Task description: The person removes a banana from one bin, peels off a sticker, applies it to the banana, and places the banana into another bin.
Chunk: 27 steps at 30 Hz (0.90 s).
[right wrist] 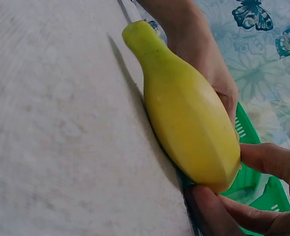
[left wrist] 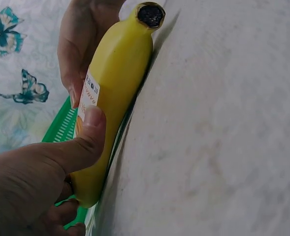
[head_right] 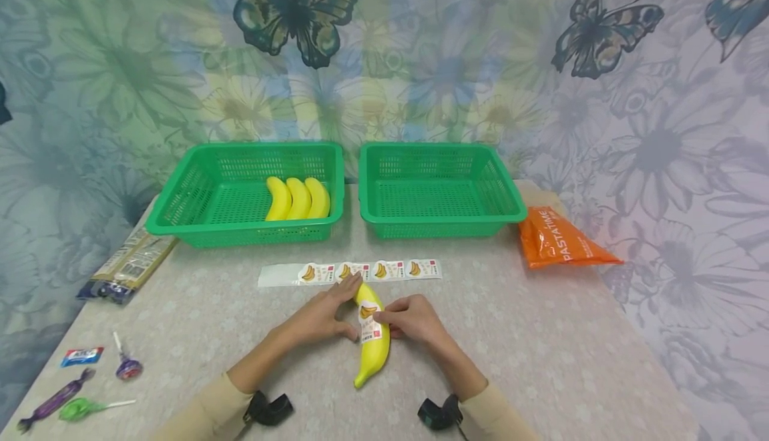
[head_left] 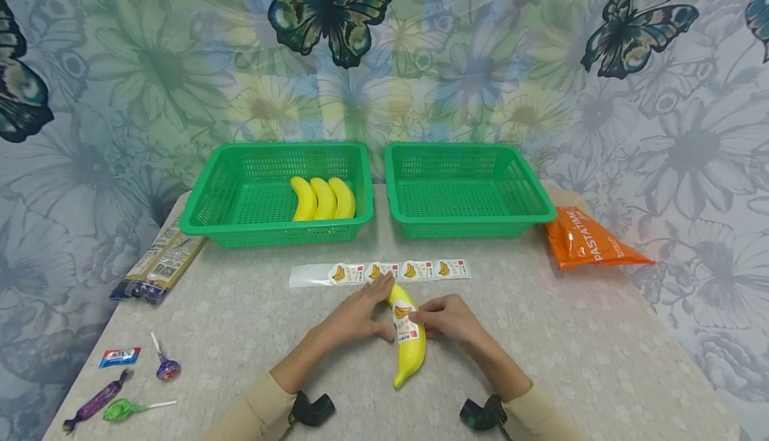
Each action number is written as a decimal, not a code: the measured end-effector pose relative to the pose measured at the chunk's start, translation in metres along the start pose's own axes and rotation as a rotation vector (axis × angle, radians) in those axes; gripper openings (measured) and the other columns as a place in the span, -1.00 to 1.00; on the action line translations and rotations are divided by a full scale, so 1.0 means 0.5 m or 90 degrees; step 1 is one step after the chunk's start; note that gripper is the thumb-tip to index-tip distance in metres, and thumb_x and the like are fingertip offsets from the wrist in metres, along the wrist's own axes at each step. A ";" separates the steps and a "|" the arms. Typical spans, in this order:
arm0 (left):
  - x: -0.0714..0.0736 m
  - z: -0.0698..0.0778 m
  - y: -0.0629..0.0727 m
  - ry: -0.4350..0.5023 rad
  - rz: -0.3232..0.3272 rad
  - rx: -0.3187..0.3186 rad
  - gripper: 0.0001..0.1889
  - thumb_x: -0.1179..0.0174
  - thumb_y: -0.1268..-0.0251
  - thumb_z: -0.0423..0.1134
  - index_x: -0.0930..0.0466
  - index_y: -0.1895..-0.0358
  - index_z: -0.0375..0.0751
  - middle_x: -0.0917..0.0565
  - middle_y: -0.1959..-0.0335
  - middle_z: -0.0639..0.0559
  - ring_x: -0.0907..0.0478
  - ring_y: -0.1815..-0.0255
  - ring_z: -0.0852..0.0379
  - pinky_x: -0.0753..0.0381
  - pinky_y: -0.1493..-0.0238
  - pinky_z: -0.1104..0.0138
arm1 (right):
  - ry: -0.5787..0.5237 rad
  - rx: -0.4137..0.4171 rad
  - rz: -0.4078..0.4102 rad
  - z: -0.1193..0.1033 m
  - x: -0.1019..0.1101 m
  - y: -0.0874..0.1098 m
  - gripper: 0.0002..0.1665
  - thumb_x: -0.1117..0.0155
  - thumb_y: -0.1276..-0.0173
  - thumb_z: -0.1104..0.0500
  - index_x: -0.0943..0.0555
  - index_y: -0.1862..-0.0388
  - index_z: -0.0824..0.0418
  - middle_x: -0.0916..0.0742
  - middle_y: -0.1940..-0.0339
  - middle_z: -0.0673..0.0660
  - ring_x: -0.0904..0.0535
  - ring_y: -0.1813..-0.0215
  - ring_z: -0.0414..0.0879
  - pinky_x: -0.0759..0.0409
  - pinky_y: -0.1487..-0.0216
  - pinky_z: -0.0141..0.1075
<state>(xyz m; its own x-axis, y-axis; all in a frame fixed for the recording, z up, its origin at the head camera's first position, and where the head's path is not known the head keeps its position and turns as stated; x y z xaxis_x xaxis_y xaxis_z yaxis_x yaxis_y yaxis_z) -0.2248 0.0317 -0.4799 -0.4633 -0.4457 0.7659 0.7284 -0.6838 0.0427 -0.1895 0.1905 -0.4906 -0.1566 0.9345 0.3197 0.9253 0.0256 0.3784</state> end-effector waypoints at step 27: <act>0.065 0.020 -0.041 0.037 0.092 -0.003 0.00 -0.36 -0.15 0.09 -0.02 -0.54 -0.24 -0.07 -0.58 -0.13 -0.08 -0.57 -0.15 -0.15 -0.52 -0.06 | -0.027 0.007 -0.017 0.006 0.002 -0.006 -0.54 -0.48 -0.15 0.05 -0.71 0.16 0.43 -0.79 0.34 0.13 -0.69 0.42 -0.19 -0.74 0.31 -0.29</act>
<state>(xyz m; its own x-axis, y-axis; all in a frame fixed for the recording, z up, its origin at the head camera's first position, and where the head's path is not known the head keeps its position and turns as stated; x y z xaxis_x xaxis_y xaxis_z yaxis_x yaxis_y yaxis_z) -0.2501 0.0369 -0.4495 -0.3824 -0.5716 0.7259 0.7871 -0.6130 -0.0681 -0.1915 0.1922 -0.4941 -0.1664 0.9479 0.2718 0.9248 0.0544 0.3765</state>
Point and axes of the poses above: each hand's wrist, its own y-axis away from the middle knuckle, its own x-axis out of the back of the hand, z = x × y, the point moved 8 cm from there along -y, towards the middle knuckle
